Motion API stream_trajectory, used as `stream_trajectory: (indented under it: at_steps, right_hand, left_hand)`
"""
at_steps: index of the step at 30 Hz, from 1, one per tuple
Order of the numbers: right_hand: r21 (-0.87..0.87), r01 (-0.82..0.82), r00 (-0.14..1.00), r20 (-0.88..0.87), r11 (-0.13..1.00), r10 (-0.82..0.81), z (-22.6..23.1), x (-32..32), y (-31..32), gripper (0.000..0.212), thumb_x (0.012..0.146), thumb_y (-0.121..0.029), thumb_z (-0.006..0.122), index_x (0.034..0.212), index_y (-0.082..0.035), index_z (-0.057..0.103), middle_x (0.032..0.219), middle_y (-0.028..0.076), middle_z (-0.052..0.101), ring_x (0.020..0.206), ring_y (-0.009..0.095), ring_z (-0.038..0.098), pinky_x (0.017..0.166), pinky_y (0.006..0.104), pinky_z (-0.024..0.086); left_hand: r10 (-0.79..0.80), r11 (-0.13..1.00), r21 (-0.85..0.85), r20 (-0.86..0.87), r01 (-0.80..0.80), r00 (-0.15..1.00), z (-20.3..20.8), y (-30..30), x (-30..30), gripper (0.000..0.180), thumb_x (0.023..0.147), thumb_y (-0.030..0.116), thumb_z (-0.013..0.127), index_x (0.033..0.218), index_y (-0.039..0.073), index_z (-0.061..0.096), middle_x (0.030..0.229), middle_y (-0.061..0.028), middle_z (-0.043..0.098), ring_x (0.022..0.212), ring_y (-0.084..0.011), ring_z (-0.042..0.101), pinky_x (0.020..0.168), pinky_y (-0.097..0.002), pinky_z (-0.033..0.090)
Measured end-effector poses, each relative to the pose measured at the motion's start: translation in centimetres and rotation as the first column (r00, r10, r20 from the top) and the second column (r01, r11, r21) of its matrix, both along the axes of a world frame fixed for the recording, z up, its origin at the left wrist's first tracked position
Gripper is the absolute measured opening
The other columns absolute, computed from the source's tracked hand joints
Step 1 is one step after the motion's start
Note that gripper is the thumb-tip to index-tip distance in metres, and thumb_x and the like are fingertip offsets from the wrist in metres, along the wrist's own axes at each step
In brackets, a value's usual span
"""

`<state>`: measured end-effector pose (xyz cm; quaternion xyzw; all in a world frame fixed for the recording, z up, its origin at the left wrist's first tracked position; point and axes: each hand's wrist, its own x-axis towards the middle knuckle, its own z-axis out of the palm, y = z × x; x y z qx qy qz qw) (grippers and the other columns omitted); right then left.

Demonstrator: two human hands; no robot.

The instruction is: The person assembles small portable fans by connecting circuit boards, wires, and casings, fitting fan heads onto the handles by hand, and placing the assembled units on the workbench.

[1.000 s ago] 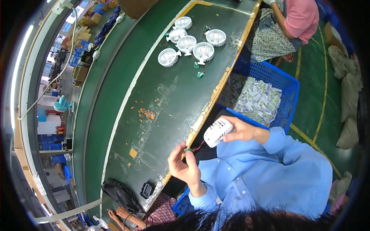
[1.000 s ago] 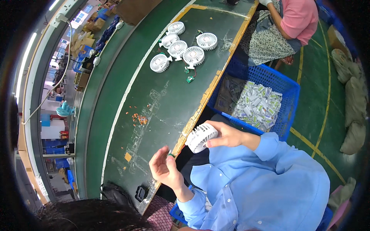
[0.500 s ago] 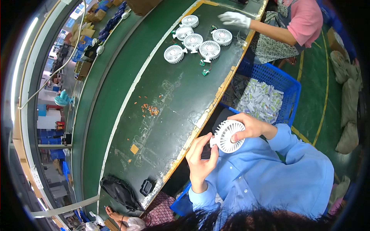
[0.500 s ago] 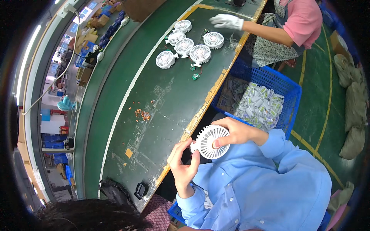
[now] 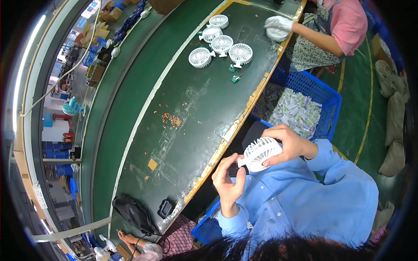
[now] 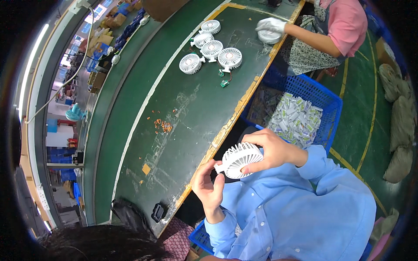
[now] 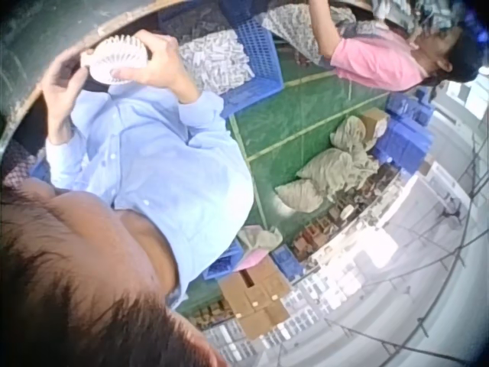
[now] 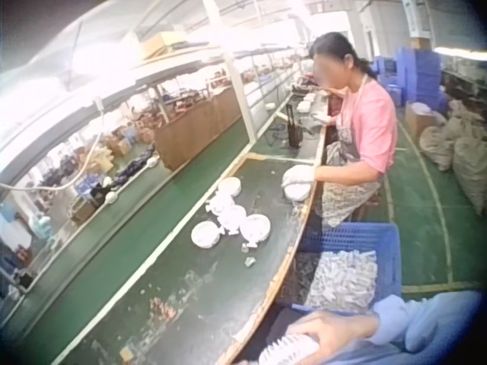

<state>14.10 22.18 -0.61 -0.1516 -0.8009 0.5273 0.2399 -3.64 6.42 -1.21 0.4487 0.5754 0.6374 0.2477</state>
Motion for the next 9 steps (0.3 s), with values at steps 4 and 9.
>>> stream_trajectory:
  at_steps: [4, 9]
  right_hand:
    - [0.127, 0.012, 0.999, -0.051, 0.992, -0.005, 0.23, 0.31, 0.09, 0.048, 0.066, -0.039, 0.088, 0.086, -0.002, 0.066, 0.073, 0.01, 0.064, 0.065, 0.029, 0.064, 0.059, 0.0358, 0.048]
    - [-0.273, -0.086, 0.996, 0.012, 0.958, 0.093, 0.23, 0.67, 0.0, 0.042, 0.072, -0.035, 0.085, 0.089, -0.002, 0.066, 0.085, 0.009, 0.072, 0.075, 0.022, 0.07, 0.064, 0.0332, 0.052]
  left_hand:
    - [-0.089, 0.996, -0.011, -0.059, 0.088, 0.994, 0.48, -0.1, -0.51, 0.032, 0.075, -0.003, 0.074, 0.107, -0.004, 0.066, 0.103, -0.0183, 0.069, 0.096, -0.0244, 0.067, 0.085, -0.032, 0.052]
    - [-0.169, 0.984, -0.08, -0.092, 0.162, 0.981, 0.59, -0.19, -1.13, 0.028, 0.076, 0.0, 0.076, 0.102, 0.0, 0.066, 0.102, -0.0169, 0.068, 0.096, -0.0252, 0.067, 0.085, -0.0335, 0.052]
